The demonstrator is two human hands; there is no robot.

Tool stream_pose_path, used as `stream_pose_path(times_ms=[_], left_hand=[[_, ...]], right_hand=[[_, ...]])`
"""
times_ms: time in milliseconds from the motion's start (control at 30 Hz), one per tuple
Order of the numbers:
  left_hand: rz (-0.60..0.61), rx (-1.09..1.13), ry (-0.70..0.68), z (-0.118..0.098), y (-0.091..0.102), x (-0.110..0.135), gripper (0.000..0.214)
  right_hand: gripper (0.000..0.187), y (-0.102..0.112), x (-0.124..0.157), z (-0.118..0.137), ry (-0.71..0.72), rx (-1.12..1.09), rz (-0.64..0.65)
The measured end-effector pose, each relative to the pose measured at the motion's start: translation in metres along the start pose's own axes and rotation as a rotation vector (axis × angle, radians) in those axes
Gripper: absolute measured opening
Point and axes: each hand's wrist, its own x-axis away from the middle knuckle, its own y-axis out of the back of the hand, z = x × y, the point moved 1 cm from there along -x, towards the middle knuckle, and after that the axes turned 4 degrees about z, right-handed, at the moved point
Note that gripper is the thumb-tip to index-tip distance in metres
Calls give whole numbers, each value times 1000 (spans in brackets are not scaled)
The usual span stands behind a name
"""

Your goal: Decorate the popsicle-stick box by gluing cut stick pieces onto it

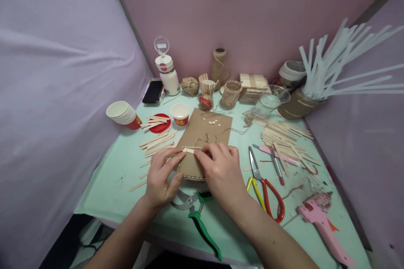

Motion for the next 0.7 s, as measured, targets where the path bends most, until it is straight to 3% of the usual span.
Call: stream_pose_path(times_ms=[700], left_hand=[[-13,-12,24,-5,0,1,38]], right_hand=[[20,-1,-5,-5,80,-49,44]])
